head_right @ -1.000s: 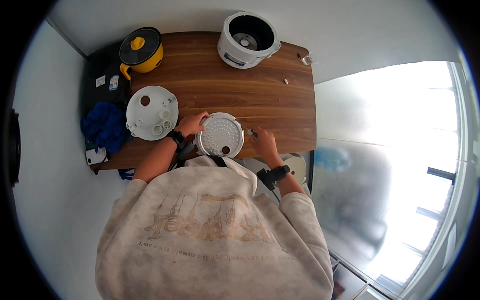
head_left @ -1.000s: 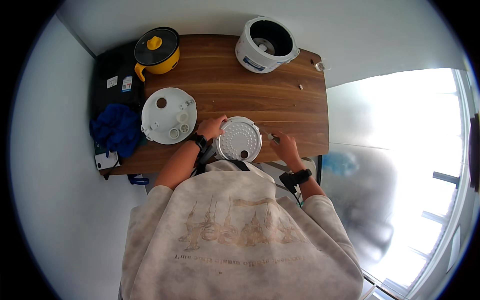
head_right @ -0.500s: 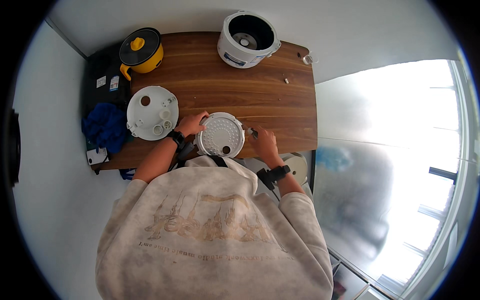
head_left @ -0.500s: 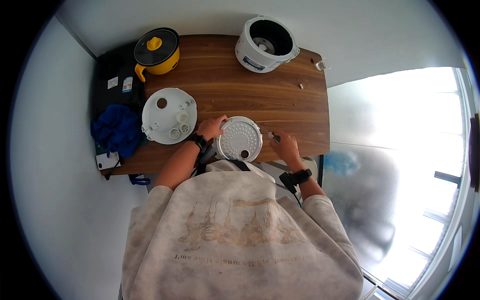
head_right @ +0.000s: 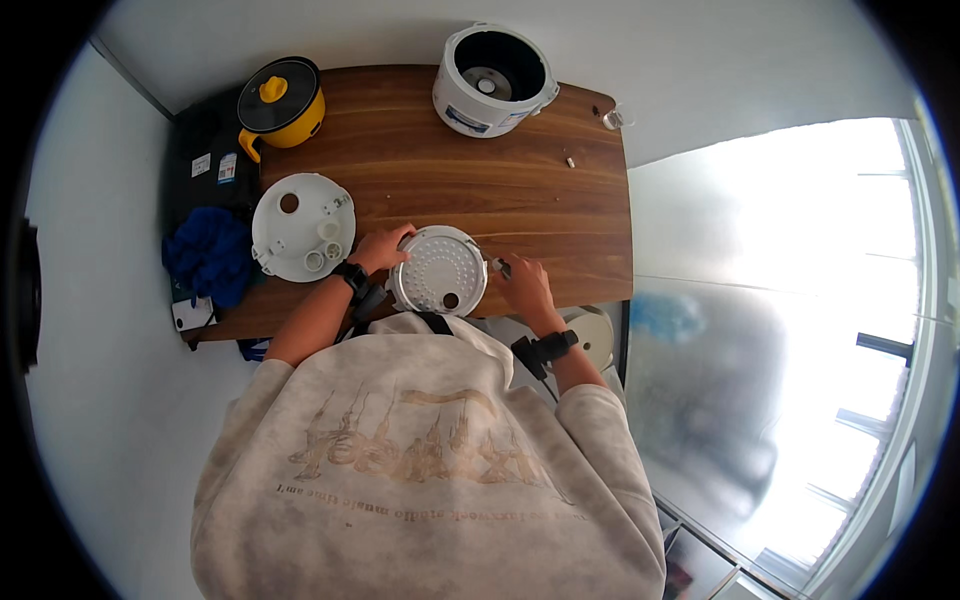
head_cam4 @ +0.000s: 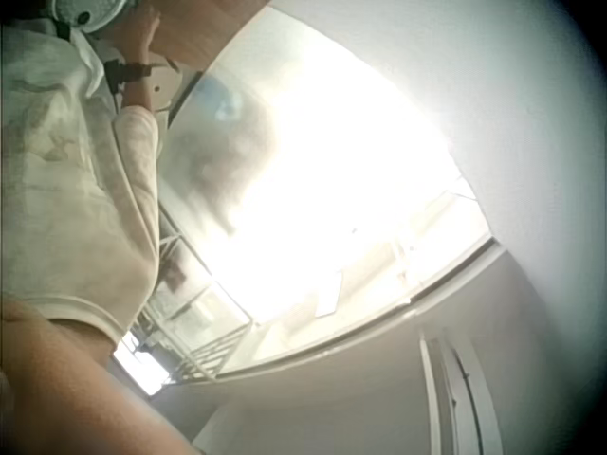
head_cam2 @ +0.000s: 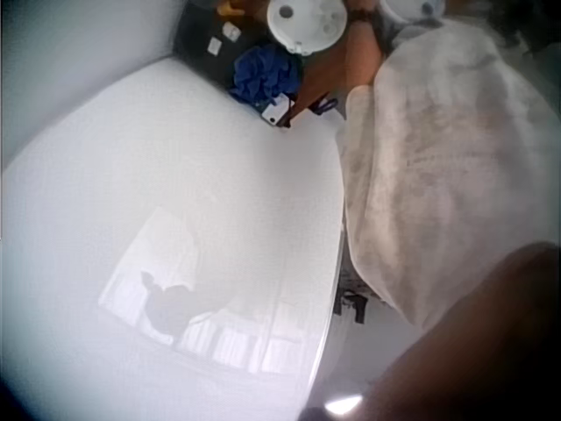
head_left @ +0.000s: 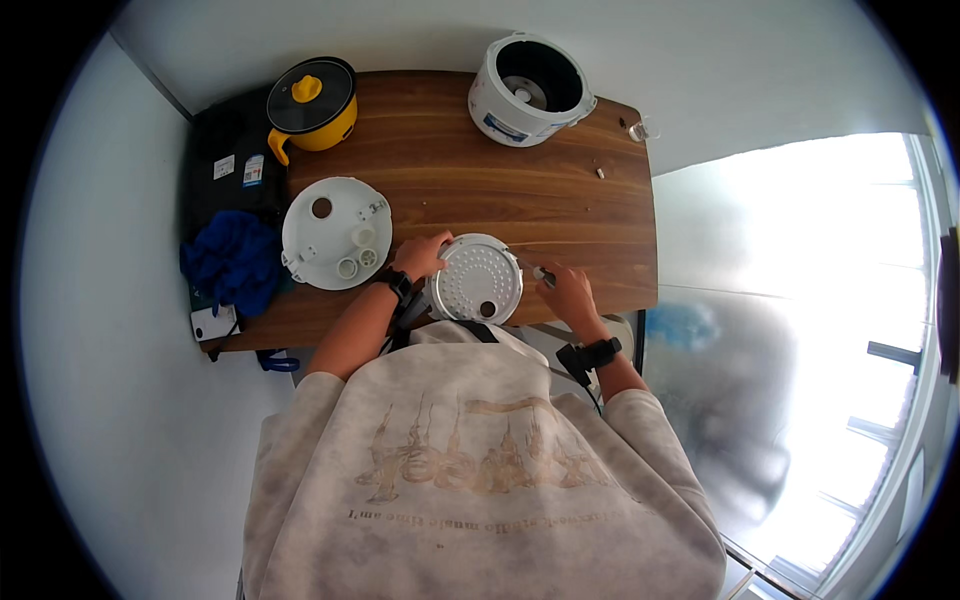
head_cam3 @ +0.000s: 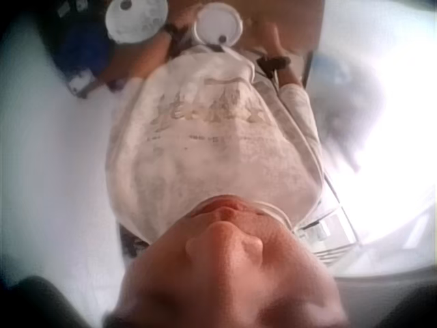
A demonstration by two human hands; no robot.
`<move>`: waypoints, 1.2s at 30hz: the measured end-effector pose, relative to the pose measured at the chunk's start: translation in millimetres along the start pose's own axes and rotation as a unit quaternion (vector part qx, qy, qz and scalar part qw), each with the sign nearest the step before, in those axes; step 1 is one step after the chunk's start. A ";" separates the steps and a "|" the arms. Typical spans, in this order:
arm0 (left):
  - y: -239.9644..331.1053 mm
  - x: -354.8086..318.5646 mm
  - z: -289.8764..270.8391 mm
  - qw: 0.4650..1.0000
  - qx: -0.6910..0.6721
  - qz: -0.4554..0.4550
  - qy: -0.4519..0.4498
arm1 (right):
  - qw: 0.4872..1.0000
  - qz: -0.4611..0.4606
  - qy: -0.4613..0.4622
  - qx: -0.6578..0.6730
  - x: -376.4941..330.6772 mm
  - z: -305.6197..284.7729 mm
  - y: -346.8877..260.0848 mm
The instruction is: The person uses a screwdriver to remove screws from a white plastic lid and separates its components on a wooden table. They then place the disassembled parts and a small white plastic piece on the table.
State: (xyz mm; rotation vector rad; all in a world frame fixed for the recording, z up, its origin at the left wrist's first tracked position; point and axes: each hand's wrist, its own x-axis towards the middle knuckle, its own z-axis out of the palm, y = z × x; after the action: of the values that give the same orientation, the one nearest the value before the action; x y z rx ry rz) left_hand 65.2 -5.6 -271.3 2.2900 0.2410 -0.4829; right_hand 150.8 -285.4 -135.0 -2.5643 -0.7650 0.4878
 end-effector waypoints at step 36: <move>-10.8 5.2 9.3 1.000 -0.004 0.008 0.013 | 1.000 -0.006 -0.010 -0.016 2.7 -4.3 -5.8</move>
State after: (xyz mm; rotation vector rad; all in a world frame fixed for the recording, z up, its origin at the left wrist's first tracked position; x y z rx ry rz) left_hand 64.0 -4.8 -286.5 2.2898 0.2358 -0.4436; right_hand 152.3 -280.6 -129.1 -2.5860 -0.7996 0.5039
